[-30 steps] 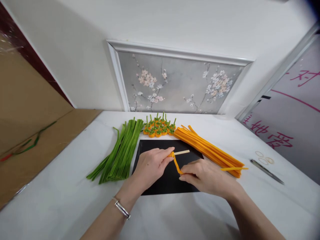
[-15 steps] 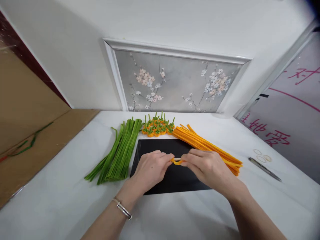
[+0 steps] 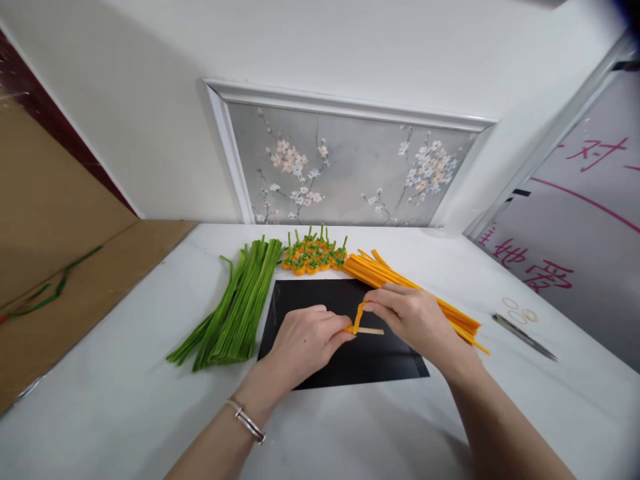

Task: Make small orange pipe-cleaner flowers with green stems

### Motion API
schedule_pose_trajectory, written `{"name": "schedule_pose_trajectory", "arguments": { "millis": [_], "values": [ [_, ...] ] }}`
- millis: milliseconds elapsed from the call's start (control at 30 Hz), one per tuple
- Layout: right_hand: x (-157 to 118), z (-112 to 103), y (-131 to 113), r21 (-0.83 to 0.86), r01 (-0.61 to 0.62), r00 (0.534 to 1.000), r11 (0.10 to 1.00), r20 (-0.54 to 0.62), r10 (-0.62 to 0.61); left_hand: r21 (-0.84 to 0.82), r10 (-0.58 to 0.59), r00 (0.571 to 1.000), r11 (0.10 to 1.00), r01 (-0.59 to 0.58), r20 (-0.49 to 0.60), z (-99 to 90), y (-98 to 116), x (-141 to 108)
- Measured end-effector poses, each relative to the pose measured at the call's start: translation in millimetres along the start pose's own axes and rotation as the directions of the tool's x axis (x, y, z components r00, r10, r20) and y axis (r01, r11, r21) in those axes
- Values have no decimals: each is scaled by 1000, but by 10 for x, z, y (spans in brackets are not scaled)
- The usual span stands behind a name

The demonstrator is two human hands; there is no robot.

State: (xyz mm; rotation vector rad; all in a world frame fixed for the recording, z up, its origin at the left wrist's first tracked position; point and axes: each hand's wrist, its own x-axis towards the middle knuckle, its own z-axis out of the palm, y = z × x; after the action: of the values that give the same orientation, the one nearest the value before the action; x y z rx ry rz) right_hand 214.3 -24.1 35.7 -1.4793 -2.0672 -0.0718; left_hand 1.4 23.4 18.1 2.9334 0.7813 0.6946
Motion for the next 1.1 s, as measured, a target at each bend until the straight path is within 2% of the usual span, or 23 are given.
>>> {"name": "schedule_pose_trajectory", "arguments": {
  "millis": [133, 300, 533, 667, 900, 1100],
  "values": [
    [8, 50, 83, 18, -34, 998, 999, 46, 33, -44, 15, 1000, 999, -16, -19, 7, 8, 15],
    [2, 113, 87, 62, -66, 982, 996, 180, 54, -121, 5, 998, 993, -12, -61, 19, 7, 29],
    [-46, 179, -70, 32, -47, 933, 998, 359, 32, -253, -158, 987, 956, 151, -7, -22, 29, 36],
    [-80, 178, -135, -2, -18, 922, 1000, 387, 18, -225, -256, 967, 942, 248, -4, -22, 26, 28],
    [-90, 76, -231, -20, 0, 894, 1000, 447, 9, -210, -253, 967, 946, 246, -6, -37, 8, 22],
    [-93, 79, -246, -71, 24, 908, 997, 419, 8, -174, -276, 961, 946, 275, 18, -55, 19, 37]
  ]
}}
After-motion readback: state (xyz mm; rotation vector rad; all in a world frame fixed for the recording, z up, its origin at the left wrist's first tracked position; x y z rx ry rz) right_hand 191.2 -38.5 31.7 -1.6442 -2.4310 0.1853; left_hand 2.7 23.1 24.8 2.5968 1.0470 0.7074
